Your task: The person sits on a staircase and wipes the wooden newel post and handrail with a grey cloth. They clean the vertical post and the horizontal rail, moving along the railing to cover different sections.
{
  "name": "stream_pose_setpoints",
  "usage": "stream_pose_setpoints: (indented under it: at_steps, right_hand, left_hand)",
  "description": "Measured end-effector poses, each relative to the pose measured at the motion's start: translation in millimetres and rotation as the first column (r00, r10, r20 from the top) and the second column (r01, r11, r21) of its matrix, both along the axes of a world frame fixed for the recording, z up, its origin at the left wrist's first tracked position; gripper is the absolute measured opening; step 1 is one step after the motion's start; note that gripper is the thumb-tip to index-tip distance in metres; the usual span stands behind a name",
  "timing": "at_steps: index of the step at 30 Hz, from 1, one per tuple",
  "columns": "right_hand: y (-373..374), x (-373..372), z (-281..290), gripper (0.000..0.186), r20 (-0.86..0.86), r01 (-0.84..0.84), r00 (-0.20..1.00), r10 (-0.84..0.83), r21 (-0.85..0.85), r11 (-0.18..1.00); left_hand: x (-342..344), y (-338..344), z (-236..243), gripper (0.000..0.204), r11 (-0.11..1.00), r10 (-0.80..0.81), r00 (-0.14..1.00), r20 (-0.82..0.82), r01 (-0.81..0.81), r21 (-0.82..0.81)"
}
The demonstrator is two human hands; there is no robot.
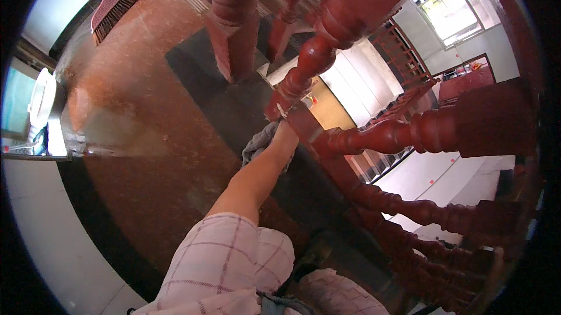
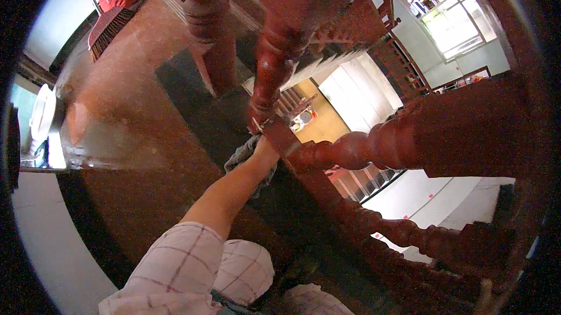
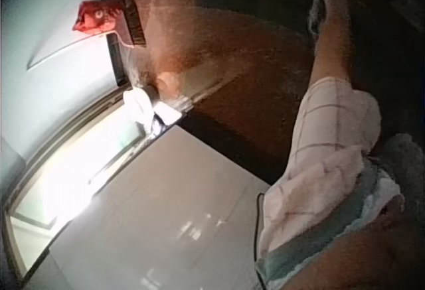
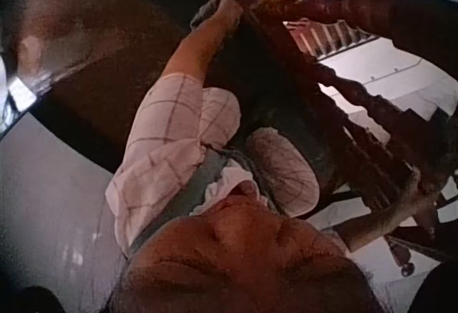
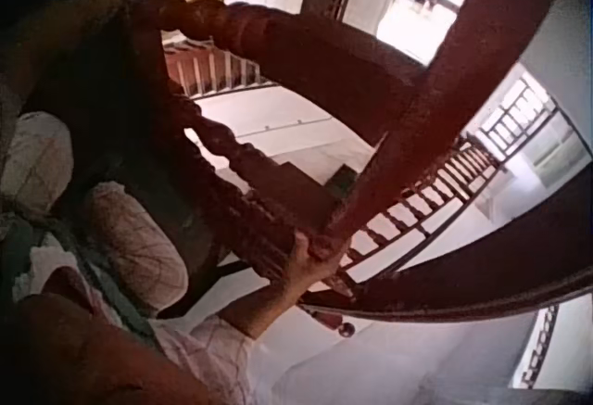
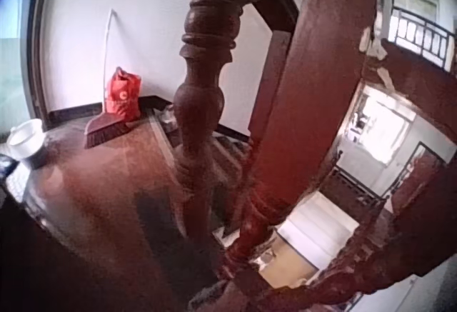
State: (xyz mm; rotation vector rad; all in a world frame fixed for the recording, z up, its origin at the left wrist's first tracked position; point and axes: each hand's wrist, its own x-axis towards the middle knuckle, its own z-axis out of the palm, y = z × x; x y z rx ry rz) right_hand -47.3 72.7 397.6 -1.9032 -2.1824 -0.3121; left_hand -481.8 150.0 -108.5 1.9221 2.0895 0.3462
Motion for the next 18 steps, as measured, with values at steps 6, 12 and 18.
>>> stream_pose_setpoints:
  at_steps: [6,12,18]
  right_hand:
    - [-1,1,-7,0.072,0.053,-0.031,0.998,0.027,0.068,0.997]
    - [4,16,-17,0.072,0.034,-0.033,0.999,0.030,0.085,0.996]
    - [12,11,-16,0.070,0.014,-0.071,0.997,0.070,0.071,0.995]
  left_hand:
    - [-14,-81,-36,0.026,0.982,0.144,0.989,0.015,-0.145,0.123]
    - [-45,-86,-12,0.025,0.442,0.563,-0.234,0.792,-0.725,-0.529]
    - [-34,-32,-56,0.026,0.595,-0.050,-0.962,0.268,-0.244,-0.765]
